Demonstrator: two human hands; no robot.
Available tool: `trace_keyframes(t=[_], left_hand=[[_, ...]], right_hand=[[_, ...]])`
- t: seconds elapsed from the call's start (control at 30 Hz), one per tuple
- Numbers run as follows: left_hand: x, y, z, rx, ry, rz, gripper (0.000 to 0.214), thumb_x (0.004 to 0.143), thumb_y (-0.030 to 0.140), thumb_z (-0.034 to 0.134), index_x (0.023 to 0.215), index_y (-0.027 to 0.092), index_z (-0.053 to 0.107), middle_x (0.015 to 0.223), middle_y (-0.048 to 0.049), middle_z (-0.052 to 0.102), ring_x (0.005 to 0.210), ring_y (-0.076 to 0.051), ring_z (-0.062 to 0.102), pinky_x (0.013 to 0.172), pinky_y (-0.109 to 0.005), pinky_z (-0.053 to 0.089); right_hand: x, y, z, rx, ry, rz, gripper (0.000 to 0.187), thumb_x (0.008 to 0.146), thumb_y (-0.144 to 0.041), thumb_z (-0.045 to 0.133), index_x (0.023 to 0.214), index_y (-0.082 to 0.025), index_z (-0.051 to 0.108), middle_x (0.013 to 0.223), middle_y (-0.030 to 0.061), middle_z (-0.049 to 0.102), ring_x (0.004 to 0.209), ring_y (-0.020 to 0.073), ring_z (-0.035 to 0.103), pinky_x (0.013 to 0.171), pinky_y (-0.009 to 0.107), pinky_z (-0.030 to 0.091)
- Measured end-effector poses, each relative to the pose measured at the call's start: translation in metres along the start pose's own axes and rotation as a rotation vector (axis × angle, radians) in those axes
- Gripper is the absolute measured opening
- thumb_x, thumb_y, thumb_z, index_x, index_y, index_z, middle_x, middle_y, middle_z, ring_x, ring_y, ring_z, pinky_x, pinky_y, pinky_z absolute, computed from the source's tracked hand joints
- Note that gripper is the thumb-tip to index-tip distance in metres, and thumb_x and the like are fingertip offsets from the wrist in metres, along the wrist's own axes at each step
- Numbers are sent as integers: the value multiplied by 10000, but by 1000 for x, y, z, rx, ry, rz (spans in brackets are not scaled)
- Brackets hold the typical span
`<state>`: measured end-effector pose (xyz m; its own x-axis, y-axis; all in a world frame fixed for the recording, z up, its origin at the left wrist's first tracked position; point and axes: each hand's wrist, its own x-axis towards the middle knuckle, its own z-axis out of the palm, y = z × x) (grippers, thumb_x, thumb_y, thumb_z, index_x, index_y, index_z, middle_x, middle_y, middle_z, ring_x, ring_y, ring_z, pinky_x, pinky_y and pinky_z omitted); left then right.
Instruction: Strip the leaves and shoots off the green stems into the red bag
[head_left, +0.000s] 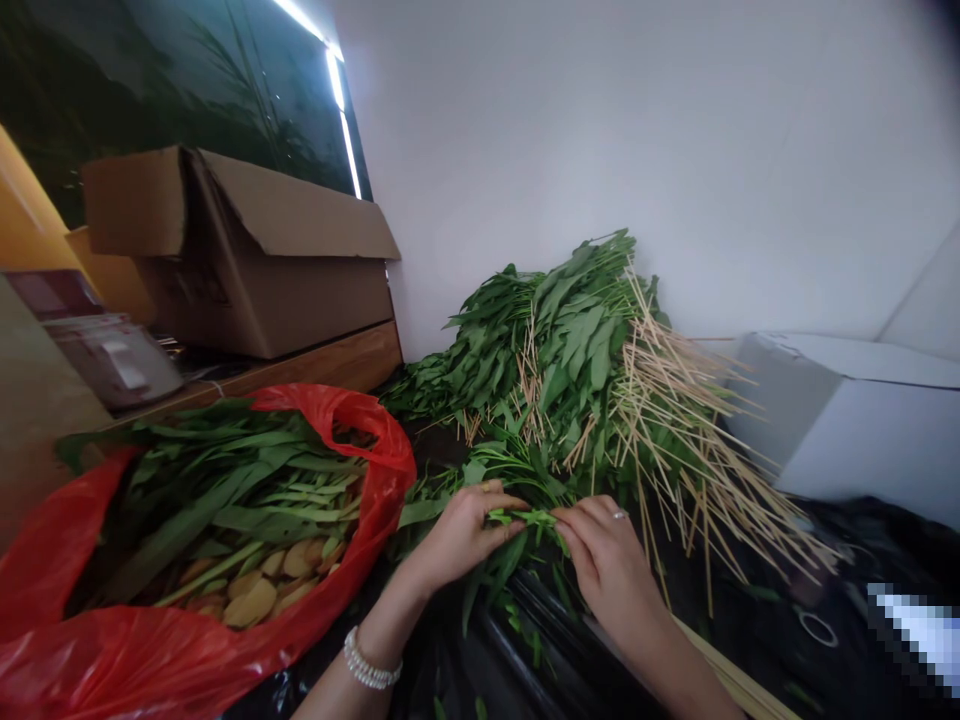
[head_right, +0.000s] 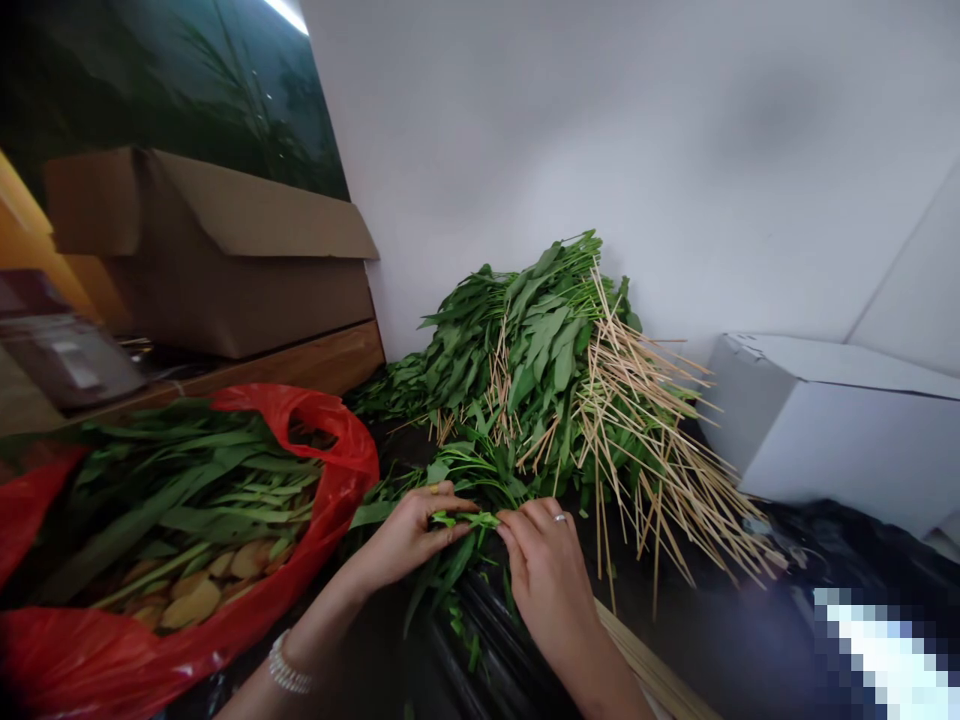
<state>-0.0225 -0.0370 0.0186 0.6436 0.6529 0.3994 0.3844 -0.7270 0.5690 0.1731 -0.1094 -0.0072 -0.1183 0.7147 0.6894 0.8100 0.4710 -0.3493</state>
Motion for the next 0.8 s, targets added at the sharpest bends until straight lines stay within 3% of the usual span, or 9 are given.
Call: trace_keyframes(t=[0.17, 0.3, 0.4, 0.53, 0.67, 0.8], left_hand=[[0, 3, -1, 73, -61, 19, 189, 891, 255, 594, 1035, 216, 712, 836, -18, 607, 792, -149, 585, 706, -234, 423], [-2, 0, 1, 137, -44, 16, 174, 911, 243, 555, 1011, 192, 688, 876, -27, 618, 824, -152, 591, 731, -233, 438], [-3, -3, 5, 289, -29, 33, 182, 908, 181, 518, 1037, 190, 645, 938, -42, 623, 862, -169, 596, 751, -248, 452], [-4, -4, 12, 561, -45, 83, 134, 862, 170, 546, 982, 171, 606, 932, -55, 620, 828, -196, 602, 698, -270, 457], [-3, -3, 16, 672, 27, 94, 43, 821, 149, 544, 846, 168, 573, 849, -49, 605, 759, -190, 586, 656, -269, 442], [-4, -3, 15, 639, 89, 76, 116, 830, 92, 467, 817, 182, 540, 813, -29, 577, 720, -168, 561, 635, -257, 421]], right_hand=[[-1, 3, 1, 30, -32, 69, 195, 969, -217, 430, 953, -196, 622, 849, 46, 596, 848, 210, 518, 750, 356, 412], [-2, 5, 2, 31, -83, 105, 208, 977, -236, 410, 988, -204, 616, 880, 50, 605, 873, 215, 530, 766, 358, 414], [-2, 5, 3, -12, -119, 93, 212, 972, -207, 402, 1043, -205, 602, 911, 54, 606, 895, 224, 538, 779, 364, 416], [-3, 2, 2, -67, -140, 110, 220, 976, -206, 376, 971, -204, 596, 876, 50, 601, 858, 230, 547, 767, 371, 416], [-3, -1, 0, -6, -143, 132, 232, 990, -254, 351, 915, -213, 566, 838, 37, 596, 805, 211, 560, 732, 343, 415], [-3, -2, -1, 63, -174, 166, 240, 994, -275, 338, 897, -217, 550, 809, 24, 592, 771, 193, 568, 716, 321, 416]])
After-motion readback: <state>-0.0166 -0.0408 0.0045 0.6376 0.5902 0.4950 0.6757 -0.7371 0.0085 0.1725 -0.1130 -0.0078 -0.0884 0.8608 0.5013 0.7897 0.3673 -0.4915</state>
